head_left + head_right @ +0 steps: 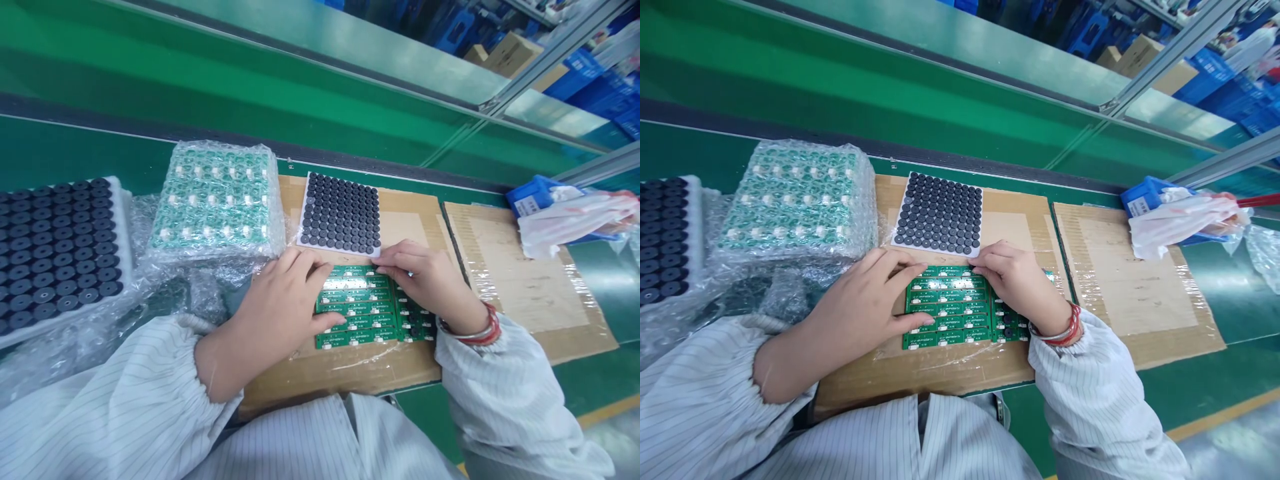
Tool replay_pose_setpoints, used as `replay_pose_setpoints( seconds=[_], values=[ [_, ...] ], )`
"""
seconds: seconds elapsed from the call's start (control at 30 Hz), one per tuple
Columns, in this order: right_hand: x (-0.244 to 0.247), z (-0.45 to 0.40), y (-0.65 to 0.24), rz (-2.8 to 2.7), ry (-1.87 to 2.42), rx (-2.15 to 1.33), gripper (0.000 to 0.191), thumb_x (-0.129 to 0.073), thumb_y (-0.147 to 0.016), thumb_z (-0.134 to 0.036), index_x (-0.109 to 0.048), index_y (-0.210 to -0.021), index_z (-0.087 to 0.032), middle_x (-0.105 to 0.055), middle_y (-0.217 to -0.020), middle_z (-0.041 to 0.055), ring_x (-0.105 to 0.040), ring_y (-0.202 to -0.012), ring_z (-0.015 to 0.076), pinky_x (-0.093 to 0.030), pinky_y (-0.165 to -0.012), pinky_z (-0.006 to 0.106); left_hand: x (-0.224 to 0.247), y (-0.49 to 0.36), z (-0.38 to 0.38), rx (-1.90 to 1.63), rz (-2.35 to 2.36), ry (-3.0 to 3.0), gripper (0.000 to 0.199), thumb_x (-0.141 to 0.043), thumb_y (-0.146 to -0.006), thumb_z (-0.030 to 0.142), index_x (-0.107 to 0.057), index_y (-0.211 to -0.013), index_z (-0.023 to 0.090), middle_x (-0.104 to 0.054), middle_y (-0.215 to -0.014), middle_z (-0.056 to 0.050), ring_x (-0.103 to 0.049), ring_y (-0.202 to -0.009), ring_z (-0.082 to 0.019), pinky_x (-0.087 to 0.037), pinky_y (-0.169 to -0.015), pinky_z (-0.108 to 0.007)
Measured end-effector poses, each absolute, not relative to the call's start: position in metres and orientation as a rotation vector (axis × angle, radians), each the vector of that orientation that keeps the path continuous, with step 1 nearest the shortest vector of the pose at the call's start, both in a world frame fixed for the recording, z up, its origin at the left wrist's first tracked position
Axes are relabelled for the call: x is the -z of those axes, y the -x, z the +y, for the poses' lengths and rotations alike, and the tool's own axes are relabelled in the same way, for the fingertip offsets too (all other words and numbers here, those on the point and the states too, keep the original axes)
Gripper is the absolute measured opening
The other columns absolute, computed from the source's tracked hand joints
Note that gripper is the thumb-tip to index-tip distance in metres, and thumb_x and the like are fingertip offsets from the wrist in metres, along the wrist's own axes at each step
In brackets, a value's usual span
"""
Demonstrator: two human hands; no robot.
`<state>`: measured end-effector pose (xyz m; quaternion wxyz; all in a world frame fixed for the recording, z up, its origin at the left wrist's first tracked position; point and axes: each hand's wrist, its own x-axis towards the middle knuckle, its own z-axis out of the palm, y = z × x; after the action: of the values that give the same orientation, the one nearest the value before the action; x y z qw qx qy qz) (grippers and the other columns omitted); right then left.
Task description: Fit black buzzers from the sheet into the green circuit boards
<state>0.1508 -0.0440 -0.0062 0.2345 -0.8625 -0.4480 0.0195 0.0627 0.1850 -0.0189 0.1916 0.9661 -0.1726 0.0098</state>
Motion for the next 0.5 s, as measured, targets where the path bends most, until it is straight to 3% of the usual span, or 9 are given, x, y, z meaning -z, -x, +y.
replay_pose_setpoints(
  seconds=[0.5],
  values=[
    [0.0021,-0.0461,-0.1497,-1.251,2.363,-0.085,0.016,-0.055,-0.089,-0.008,-0.062,-0.102,-0.015,-0.065,-0.094,0.0041,-0.057,-0.091,0.0189,-0.049,-0.082,0.034,0.0193,-0.0635,0.1847,-0.016,-0.483,-2.708,0.06,-0.064,-0.07,0.057,-0.054,-0.114,0.017,-0.055,-0.107,-0.007,-0.047,-0.101,-0.026,-0.047,-0.082,-0.041]
  ],
)
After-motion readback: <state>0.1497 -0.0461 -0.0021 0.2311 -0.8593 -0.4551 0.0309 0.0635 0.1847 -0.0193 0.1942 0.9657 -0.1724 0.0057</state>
